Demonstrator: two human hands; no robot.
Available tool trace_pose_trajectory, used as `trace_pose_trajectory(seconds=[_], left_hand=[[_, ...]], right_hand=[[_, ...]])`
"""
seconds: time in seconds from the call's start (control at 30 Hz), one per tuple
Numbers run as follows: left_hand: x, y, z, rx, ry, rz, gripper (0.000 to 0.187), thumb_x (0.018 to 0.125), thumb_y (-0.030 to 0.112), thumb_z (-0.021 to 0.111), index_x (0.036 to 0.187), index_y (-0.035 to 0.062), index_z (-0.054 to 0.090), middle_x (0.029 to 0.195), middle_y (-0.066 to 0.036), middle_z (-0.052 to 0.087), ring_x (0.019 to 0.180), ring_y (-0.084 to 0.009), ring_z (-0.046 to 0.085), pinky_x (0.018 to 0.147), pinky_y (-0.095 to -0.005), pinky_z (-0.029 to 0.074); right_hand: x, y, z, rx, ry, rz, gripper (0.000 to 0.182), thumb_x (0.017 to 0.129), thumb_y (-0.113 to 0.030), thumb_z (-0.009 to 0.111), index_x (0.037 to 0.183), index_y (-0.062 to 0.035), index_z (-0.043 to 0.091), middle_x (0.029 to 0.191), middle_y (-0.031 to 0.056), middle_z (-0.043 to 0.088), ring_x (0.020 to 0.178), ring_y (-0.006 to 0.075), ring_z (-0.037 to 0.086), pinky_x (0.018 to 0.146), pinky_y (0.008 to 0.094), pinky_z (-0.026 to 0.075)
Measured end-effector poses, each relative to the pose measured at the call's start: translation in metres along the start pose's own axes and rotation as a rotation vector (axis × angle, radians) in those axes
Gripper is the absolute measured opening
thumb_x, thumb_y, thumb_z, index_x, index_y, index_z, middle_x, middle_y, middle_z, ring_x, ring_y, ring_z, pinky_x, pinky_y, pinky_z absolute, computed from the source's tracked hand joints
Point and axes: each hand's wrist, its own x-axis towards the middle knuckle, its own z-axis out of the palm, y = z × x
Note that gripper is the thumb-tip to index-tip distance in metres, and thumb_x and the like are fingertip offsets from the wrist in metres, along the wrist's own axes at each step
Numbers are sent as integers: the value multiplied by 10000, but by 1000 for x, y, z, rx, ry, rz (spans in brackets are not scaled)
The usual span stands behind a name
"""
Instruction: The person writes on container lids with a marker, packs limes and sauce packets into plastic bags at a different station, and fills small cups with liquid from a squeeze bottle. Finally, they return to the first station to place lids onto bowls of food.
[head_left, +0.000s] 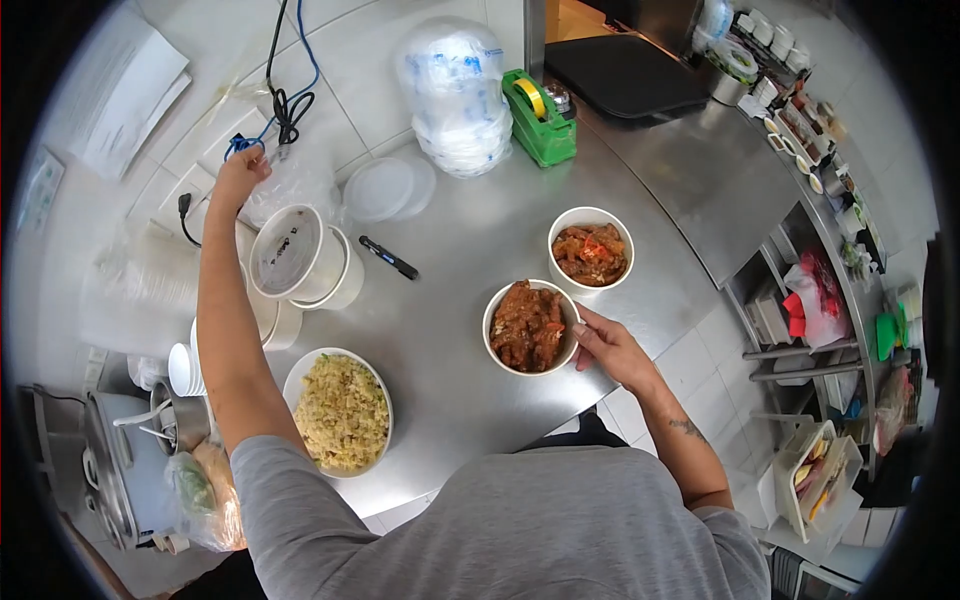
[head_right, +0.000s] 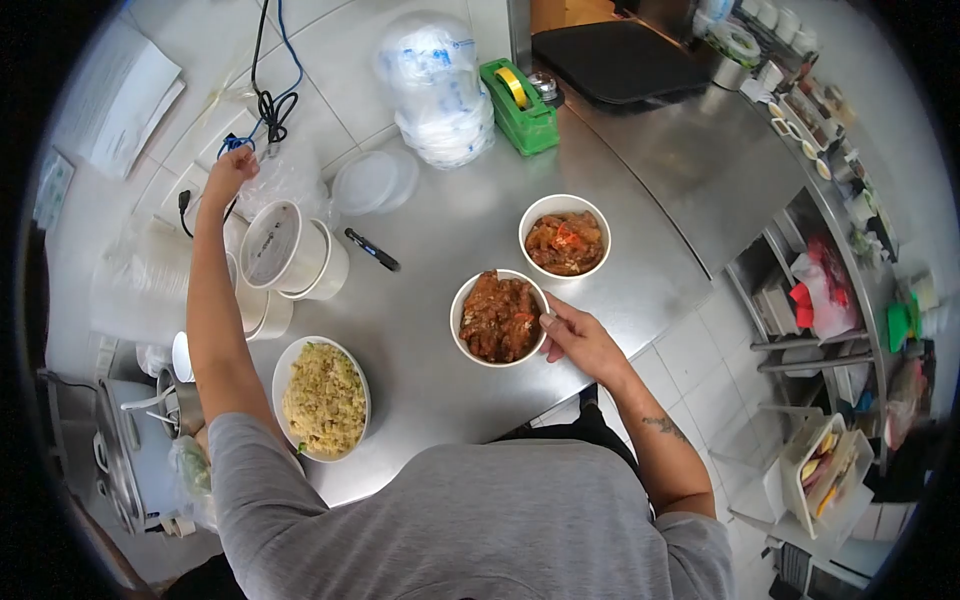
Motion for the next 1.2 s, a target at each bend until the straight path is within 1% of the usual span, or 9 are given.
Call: trace_pose_trajectory(seconds=[0.2, 0.3, 0.4, 0.53, 0.57, 0.63, 0.73, 1.0, 1.2], left_hand=[[-36, 35, -47, -463, 712, 103, 262, 848, 225, 636, 981, -1, 645, 772, -56, 624, 723, -134, 560, 703, -268, 454], [-63, 90, -51, -907, 806, -51, 274, 866, 287, 615, 924, 22, 650, 729, -17, 590, 658, -117, 505, 613, -262, 409], [-89, 191, 2, -1008, 337, 21, 210, 814, 149, 489, 910, 60, 653, 671, 28, 502, 609, -94, 434, 555, -262, 360], [-85, 311, 146, -826, -317, 49, 187, 843, 169, 527, 910, 62, 665, 723, -64, 623, 651, -149, 550, 607, -306, 449], [-87, 331, 174, -803, -338, 132, 174, 876, 175, 529, 928, 65, 654, 661, -54, 578, 596, -147, 514, 554, -308, 443], [-103, 362, 206, -679, -231, 304, 193, 888, 181, 518, 929, 33, 634, 734, -141, 598, 675, -268, 573, 648, -375, 469], [-124, 391, 196, -562, -283, 128, 229, 900, 212, 511, 938, 9, 610, 862, -221, 592, 823, -394, 577, 752, -424, 458], [-167, 455, 204, -414, 12, 85, 291, 807, 51, 526, 1095, 28, 563, 963, -257, 573, 904, -419, 564, 783, -452, 462], [-166, 467, 204, -354, -76, 51, 439, 735, -17, 517, 1172, 25, 519, 996, -258, 579, 858, -437, 582, 751, -470, 482]], right_hand=[[-6, -2, -16, -70, 159, -48, 350, 961, -284, 459, 1104, 15, 575, 705, 42, 564, 570, 86, 520, 518, 230, 447], [2, 0, -45, -118, 415, -102, 323, 956, -308, 462, 911, -10, 580, 687, 32, 539, 483, 77, 463, 426, 223, 366], [13, -10, -64, 34, 632, -153, 345, 958, -333, 443, 1023, -19, 568, 730, 33, 514, 499, 90, 464, 448, 218, 381], [31, -21, -77, 224, 541, -88, 510, 948, -467, 404, 1192, -35, 523, 872, 44, 476, 632, 105, 514, 510, 249, 448], [37, -23, -81, 245, 518, -83, 543, 938, -496, 405, 1204, -37, 518, 873, 47, 476, 624, 107, 514, 515, 253, 459], [47, -29, -84, 186, 448, -71, 533, 936, -491, 418, 1196, -39, 526, 878, 48, 480, 625, 107, 513, 507, 252, 456], [68, -19, -99, 19, 443, -123, 365, 918, -325, 513, 1114, -26, 587, 901, 93, 539, 725, 149, 548, 613, 292, 477], [87, 4, -134, -421, 661, -467, 245, 896, -161, 500, 1063, -46, 638, 919, 188, 568, 829, 340, 569, 764, 377, 458], [92, -2, -155, -416, 454, -445, 251, 894, -169, 500, 1082, -130, 661, 878, 188, 568, 830, 335, 577, 759, 378, 460]])
